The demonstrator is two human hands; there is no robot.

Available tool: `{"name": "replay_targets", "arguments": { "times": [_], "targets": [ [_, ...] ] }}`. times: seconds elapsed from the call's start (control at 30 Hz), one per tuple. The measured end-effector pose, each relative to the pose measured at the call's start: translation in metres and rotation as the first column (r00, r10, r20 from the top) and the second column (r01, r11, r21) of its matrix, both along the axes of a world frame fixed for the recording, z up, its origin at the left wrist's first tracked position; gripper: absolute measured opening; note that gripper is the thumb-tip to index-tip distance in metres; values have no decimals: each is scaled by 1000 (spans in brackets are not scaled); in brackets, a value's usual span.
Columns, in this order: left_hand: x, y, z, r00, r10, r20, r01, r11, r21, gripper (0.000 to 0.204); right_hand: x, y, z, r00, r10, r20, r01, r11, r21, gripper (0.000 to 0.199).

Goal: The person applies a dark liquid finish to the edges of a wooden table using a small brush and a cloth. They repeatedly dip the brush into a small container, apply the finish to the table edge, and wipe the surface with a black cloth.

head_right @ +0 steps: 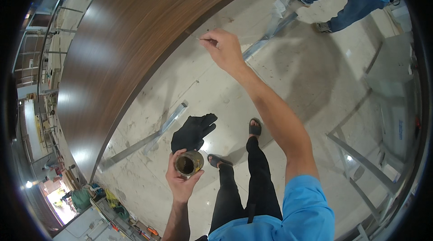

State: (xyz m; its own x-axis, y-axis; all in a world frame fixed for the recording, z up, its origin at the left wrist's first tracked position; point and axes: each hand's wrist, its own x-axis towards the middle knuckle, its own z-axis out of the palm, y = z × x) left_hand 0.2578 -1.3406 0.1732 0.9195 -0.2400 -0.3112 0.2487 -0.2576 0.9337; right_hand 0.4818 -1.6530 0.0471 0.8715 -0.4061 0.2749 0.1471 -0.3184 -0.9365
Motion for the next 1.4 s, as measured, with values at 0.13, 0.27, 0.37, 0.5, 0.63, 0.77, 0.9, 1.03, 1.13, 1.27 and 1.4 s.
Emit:
{"name": "replay_targets", "arguments": {
  "times": [0.13,0.27,0.37,0.5,0.63,0.77,0.9,1.03,1.13,1.27,1.4],
  "targets": [
    [-2,6,-3,999,31,-33,-32,999,-28,80,1,-19,8,965,-258,-36,259,939,226,15],
    [-7,14,-11,999,29,-18,-30,998,-60,80,11,-14,7,977,-211,-15,211,971,111,13],
    [-10,23,-13,1000,22,4,-21,999,-41,80,4,47,-1,999,-12,43,10,999,43,10],
    [-14,35,-13,998,56,-11,-57,997,-46,79,-17,132,0,979,204,24,-205,977,58,9],
    [-19,51,-13,992,125,-3,-125,990,-66,75,-19,134,13,999,28,30,-31,996,85,10],
    [-27,66,-16,988,156,17,-155,985,-73,76,-13,127,13,987,-124,-105,140,977,158,9],
    [-37,81,-16,978,206,6,-205,976,-70,75,-26,185,4,991,133,-12,-132,990,47,10],
    [-45,94,-18,968,247,31,-245,967,-75,74,-35,195,10,995,98,-23,-97,994,50,10],
    [-52,105,-18,963,269,18,-267,960,-85,75,-25,156,16,994,-103,-31,104,993,63,9],
    [-56,112,-20,959,284,-1,-282,952,-119,77,-19,139,16,998,-60,-20,60,998,19,9],
    [-58,112,-19,958,285,2,-283,951,-124,76,-24,140,14,997,80,19,-79,995,-68,9]
  ]
}}
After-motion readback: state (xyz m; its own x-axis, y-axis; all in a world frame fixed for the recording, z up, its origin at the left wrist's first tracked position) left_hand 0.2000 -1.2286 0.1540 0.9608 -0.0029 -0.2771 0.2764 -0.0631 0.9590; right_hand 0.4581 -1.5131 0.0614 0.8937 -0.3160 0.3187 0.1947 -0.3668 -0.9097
